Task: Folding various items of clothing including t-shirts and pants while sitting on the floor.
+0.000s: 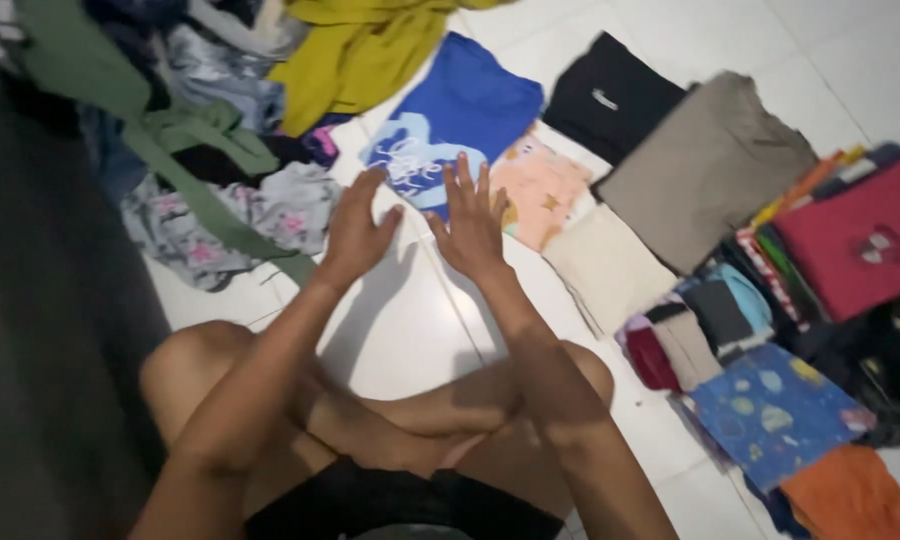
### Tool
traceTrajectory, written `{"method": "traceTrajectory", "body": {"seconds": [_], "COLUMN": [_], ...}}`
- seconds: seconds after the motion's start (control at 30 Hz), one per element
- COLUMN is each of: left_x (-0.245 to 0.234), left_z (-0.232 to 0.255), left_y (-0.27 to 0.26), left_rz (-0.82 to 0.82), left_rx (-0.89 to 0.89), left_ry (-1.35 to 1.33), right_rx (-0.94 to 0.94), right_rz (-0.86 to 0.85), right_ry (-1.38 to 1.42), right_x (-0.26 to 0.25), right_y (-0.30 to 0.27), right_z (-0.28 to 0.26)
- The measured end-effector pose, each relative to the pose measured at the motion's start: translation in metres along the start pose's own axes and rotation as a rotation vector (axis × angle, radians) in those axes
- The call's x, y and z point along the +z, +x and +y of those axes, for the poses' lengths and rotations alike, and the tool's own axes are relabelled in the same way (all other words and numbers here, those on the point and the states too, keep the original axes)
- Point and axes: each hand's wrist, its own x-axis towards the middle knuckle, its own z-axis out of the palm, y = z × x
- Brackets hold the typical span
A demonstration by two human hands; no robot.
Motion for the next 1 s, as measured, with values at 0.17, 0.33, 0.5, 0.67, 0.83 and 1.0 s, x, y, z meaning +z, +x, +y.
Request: {"method": "traceTrajectory", "body": {"seconds": [0.17,0.33,0.5,0.67,0.83,1.0], "left_x": [-0.081,-0.135,-0.133,-0.136,-0.164,-0.177], "left_z": [-0.055,-0.103,-0.179,-0.183,-0.194,-0.210], "left_y": [-0.001,-0.007,-0.018,0.018,0.018,0.021], "left_rz": [0.087,0.259,0.513,0.530,0.576,0.397], "left_rx": [-0.042,-0.072,-0.215,-0.378,-0.419,-0.766], "left_ry": [0.042,-0.064,-0.267,-0.423,-0.557,-0.714], "right_rx": [-0.164,-0.314,-0.328,-0.468,-0.411,-0.486], "right_rz": [0.002,-0.025,-0.091,-0.047,-0.151,0.034], "right_ry": [-0.005,-0.018,0.033,0.141,-0.028,0.080], "right_x": [0.022,0.063,0.117,0.220,0.218,0.304], "right_y": [0.051,0.103,0.155,0.252,0.311,0.397], "right_z": [-0.084,-0.157,-0.210,-0.172,-0.242,-0.180]}}
